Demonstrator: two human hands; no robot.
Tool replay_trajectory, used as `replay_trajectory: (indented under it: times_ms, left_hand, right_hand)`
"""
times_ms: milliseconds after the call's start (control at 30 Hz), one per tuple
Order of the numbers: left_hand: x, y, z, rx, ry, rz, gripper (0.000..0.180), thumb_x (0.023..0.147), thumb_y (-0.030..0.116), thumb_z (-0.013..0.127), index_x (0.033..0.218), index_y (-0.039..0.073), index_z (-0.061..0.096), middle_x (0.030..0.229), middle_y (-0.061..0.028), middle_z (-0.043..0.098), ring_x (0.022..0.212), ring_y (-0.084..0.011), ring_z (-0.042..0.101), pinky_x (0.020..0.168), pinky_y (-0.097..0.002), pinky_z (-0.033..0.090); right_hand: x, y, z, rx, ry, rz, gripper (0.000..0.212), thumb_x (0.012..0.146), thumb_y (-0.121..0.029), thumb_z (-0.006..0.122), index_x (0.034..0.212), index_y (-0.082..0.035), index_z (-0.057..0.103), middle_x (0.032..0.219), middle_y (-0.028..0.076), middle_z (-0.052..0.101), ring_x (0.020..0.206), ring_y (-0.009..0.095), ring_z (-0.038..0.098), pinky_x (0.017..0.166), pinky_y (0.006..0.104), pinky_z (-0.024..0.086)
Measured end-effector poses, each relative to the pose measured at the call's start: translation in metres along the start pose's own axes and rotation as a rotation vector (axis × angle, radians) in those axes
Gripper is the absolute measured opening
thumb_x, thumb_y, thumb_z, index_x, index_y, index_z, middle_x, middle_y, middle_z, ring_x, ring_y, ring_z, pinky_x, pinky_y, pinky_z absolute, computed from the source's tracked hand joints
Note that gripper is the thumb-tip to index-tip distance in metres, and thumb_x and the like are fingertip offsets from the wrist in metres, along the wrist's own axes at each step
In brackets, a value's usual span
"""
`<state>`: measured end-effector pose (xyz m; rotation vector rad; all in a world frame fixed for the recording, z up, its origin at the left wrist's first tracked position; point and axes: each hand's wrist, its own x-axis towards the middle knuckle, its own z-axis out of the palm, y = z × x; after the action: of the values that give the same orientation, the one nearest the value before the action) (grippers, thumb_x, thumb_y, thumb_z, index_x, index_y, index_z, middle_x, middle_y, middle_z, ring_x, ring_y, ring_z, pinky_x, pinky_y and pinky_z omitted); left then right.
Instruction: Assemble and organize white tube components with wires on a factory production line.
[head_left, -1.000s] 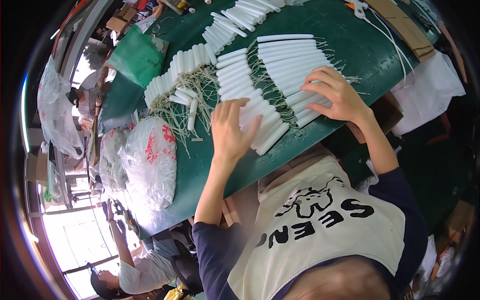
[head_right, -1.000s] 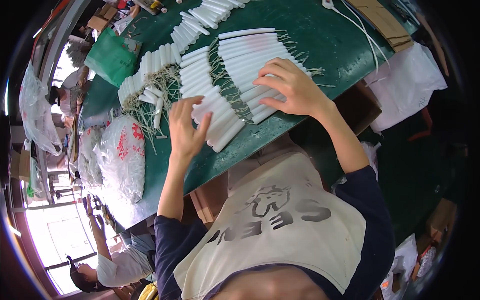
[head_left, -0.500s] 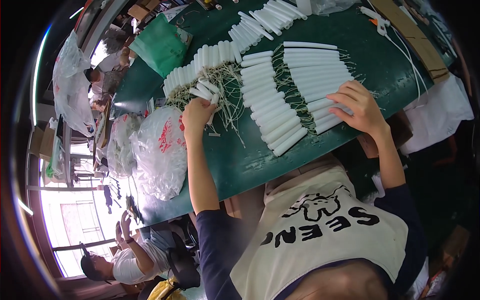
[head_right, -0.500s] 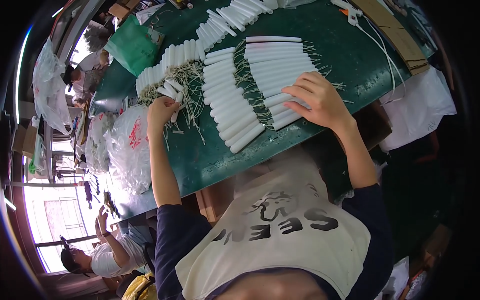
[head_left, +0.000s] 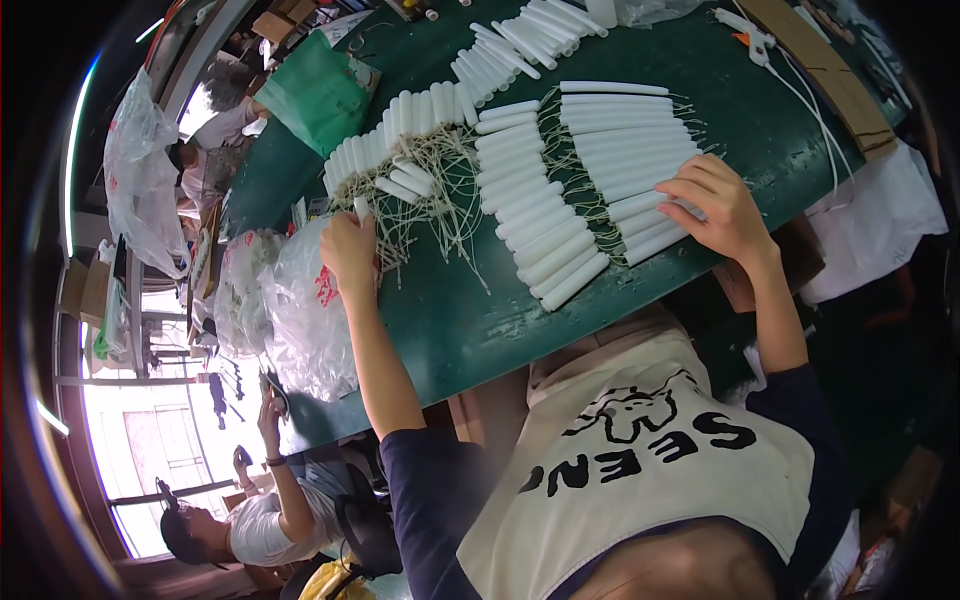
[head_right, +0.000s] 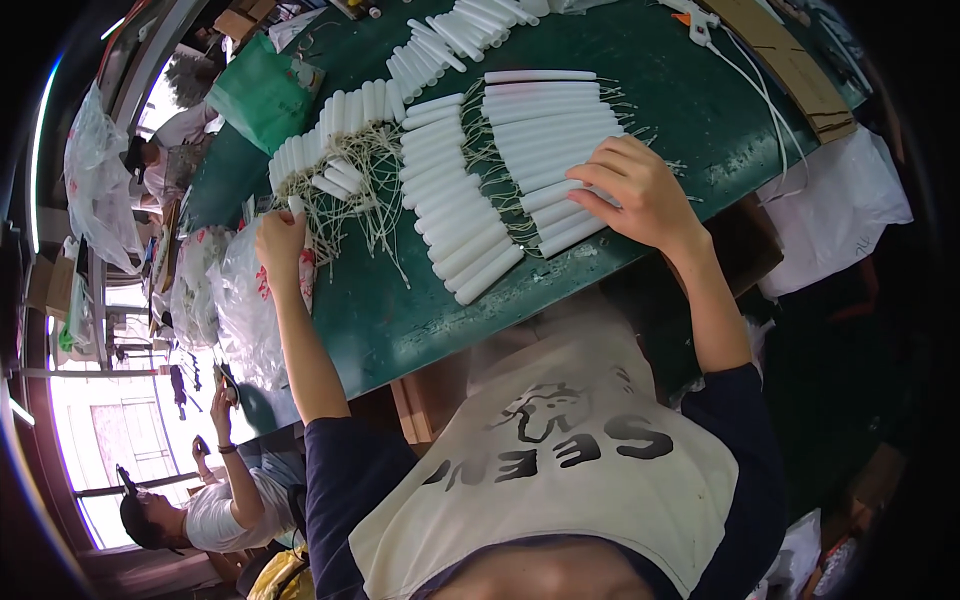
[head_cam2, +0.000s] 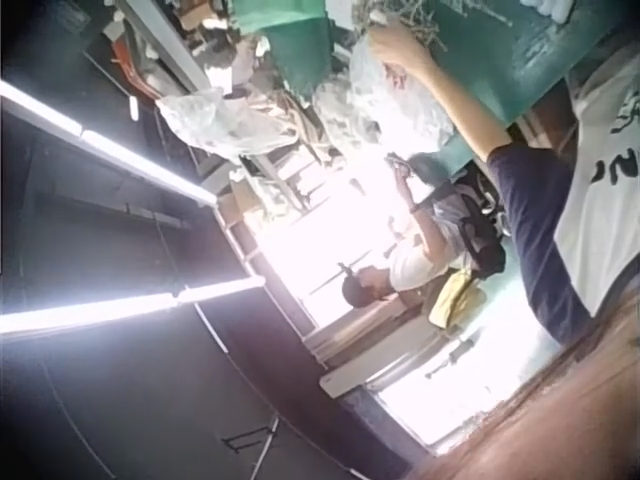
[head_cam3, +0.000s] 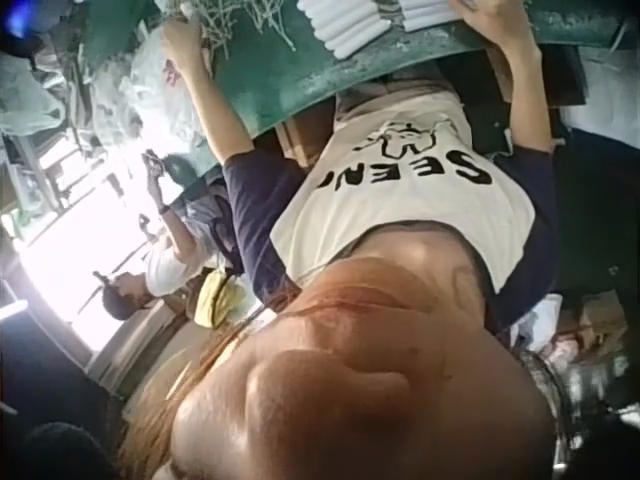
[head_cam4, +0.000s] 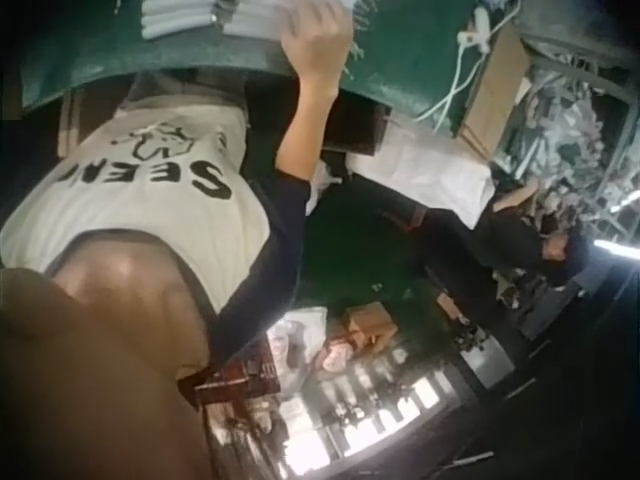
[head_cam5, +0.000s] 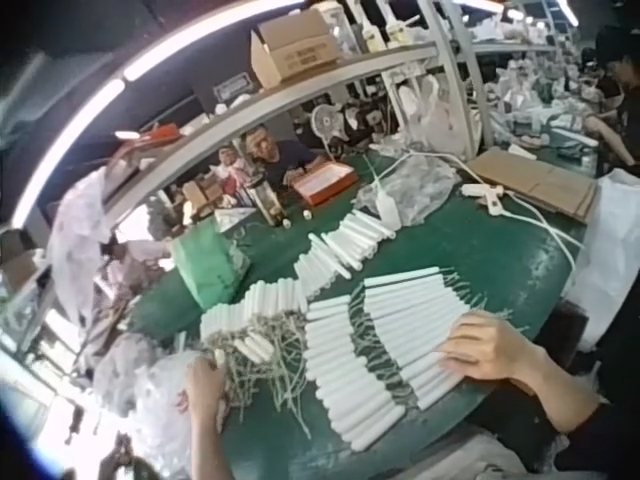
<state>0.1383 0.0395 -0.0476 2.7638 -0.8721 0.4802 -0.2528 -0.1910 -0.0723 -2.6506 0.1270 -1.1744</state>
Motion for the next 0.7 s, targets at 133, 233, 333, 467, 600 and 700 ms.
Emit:
replay_trajectory:
  times_ms: [133,233,333,467,600,700]
  left_hand:
    - [-0.009,0.012,0.006,0.057,-0.025,0.015,0.022,0.079,0.028,0.066,0.086,0.007,0.067,0.085,-0.0156,0.067,0.081,-0.0371,0.064,0.071,-0.0454,0.049]
    - [-0.032,0.039,-0.006,-0.037,0.211,0.205,0.025,0.081,0.024,0.065,0.097,0.006,0.065,0.100,-0.0159,0.065,0.095,-0.0352,0.060,0.081,-0.0416,0.047]
    - [-0.063,0.103,-0.025,-0.351,0.068,0.595,0.039,0.081,0.020,0.066,0.116,0.006,0.056,0.124,-0.0160,0.054,0.116,-0.0349,0.048,0.097,-0.0434,0.036]
    - [-0.102,0.139,-0.036,-0.522,-0.269,0.850,0.061,0.079,0.030,0.069,0.131,0.007,0.045,0.139,-0.0169,0.040,0.127,-0.0369,0.036,0.105,-0.0477,0.027]
    - [-0.121,0.155,-0.032,-0.473,-0.341,0.934,0.083,0.073,0.046,0.071,0.140,0.010,0.036,0.145,-0.0182,0.029,0.134,-0.0376,0.026,0.109,-0.0520,0.018]
    - [-0.129,0.160,-0.031,-0.389,-0.344,0.960,0.092,0.069,0.054,0.071,0.141,0.011,0.034,0.147,-0.0183,0.026,0.136,-0.0371,0.022,0.110,-0.0556,0.012]
  right_hand:
    - [-0.004,0.005,-0.002,-0.031,0.031,0.011,0.022,0.067,-0.005,0.074,0.086,-0.003,0.064,0.076,0.007,0.057,0.074,0.024,0.055,0.065,0.0335,0.045]
    - [-0.006,0.009,-0.010,-0.054,0.039,0.051,0.021,0.068,-0.003,0.073,0.087,-0.003,0.064,0.079,0.007,0.058,0.076,0.025,0.056,0.067,0.0337,0.046]
    - [-0.020,0.022,-0.024,-0.113,0.132,0.174,0.020,0.072,0.000,0.071,0.091,-0.002,0.065,0.087,0.009,0.061,0.083,0.027,0.058,0.071,0.0343,0.048]
    - [-0.029,0.028,-0.039,-0.159,0.239,0.301,0.023,0.076,-0.002,0.069,0.098,-0.003,0.064,0.096,0.009,0.060,0.088,0.027,0.058,0.077,0.0339,0.047]
    - [-0.039,0.036,-0.047,-0.203,0.233,0.383,0.024,0.079,-0.006,0.068,0.103,-0.004,0.063,0.101,0.010,0.059,0.092,0.028,0.057,0.080,0.0341,0.046]
    - [-0.049,0.039,-0.050,-0.202,0.221,0.434,0.024,0.079,-0.006,0.068,0.103,-0.004,0.063,0.100,0.010,0.059,0.093,0.027,0.057,0.080,0.0338,0.046]
